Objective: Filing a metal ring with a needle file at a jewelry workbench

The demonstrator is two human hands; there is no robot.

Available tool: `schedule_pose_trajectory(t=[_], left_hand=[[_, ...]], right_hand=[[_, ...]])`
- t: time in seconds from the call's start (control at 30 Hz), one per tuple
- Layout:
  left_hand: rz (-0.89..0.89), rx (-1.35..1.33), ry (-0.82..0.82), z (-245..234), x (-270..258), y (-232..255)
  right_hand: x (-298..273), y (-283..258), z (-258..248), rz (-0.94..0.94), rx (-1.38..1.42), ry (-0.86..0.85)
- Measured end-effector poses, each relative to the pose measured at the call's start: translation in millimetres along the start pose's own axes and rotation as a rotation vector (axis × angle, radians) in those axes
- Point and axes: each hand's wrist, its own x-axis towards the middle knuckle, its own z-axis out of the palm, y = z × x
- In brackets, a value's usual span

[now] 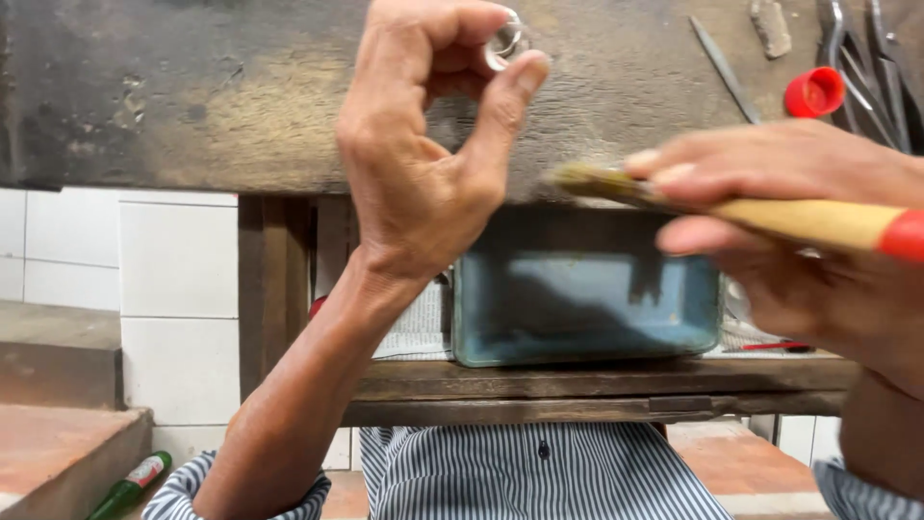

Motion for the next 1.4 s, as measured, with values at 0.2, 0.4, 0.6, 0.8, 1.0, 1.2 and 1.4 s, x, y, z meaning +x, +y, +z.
schedule_pose_trajectory(t=[0.2, 0.4, 0.6, 0.8, 1.0, 1.2, 1.4], left_hand=[[-0.178, -0.141, 0.059, -2.5, -1.4, -3.3], [-0.120, -0.071, 0.038, -2.2, -0.6, -1.0], [0.012, 0.050, -0.014, -2.7, -1.3, -0.4], [0.042, 0.066, -0.030, -2.5, -1.4, -1.8], [0.074, 0.114, -0.071, -3.1, -4.5, -0.2], [0.096, 0.118, -0.094, -1.7, -5.3, -5.3], [0.136, 0.088, -0.131, 0.5, -5.0, -0.3]], right_hand=[[40.1, -27.7, 4.0, -0.046, 0.179, -0.187], [-22.2, 28.8, -9.5, 0.019, 0.141, -0.150], [19.8, -8.1, -12.1, 0.117, 0.083, -0.075], [-38.2, 7.4, -17.9, 0.149, -0.031, -0.183], [-15.8, 4.1, -15.4, 0.081, -0.017, -0.111], [-27.1, -11.8, -12.4, 0.196, 0.058, -0.190], [-16.3, 12.9, 9.9, 0.127, 0.060, 0.081]])
